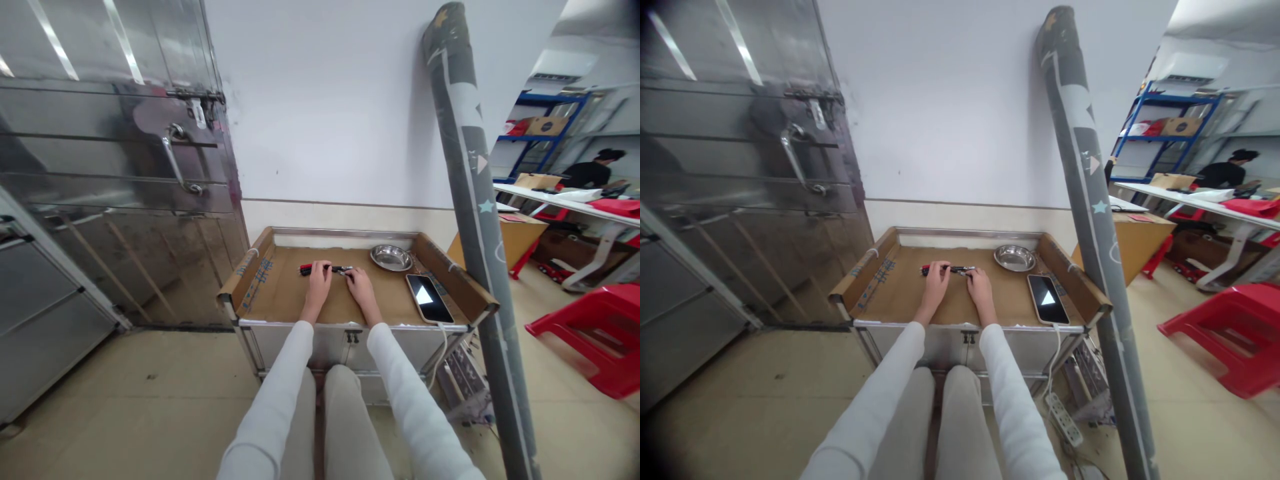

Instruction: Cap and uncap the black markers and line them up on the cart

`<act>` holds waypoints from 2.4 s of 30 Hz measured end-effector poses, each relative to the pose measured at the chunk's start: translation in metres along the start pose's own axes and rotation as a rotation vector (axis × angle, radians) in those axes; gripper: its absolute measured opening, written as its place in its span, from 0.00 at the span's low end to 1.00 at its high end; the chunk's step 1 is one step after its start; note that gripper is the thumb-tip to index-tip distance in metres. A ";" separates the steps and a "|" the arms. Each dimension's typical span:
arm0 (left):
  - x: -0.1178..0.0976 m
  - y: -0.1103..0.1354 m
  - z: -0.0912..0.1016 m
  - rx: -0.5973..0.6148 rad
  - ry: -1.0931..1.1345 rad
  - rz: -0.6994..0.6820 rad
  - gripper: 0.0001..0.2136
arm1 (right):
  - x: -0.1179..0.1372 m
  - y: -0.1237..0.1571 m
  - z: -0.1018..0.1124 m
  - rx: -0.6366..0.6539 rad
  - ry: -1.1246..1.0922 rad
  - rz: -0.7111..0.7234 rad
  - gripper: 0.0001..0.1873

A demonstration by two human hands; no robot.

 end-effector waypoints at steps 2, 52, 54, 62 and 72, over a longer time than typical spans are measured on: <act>0.003 0.000 0.002 -0.024 -0.005 0.022 0.04 | -0.002 0.001 0.004 -0.025 0.024 -0.035 0.15; -0.007 0.008 -0.045 0.433 -0.133 -0.108 0.08 | 0.013 0.000 -0.003 0.065 -0.048 0.098 0.14; -0.006 0.008 -0.045 0.436 -0.127 -0.102 0.08 | 0.014 0.000 -0.003 0.066 -0.062 0.102 0.13; -0.001 0.009 -0.047 0.431 -0.141 -0.087 0.08 | 0.013 -0.001 -0.005 0.075 -0.149 0.095 0.13; 0.000 0.008 -0.047 0.433 -0.156 -0.073 0.09 | 0.013 0.000 -0.006 0.091 -0.167 0.076 0.13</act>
Point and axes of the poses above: each hand's wrist, its own y-axis away from the middle knuckle, its own z-axis out of the back of the hand, x = y × z, the point moved 9 cm from there along -y, towards the middle knuckle, and after that the axes turned 3 degrees about -y, right-handed, at the moved point
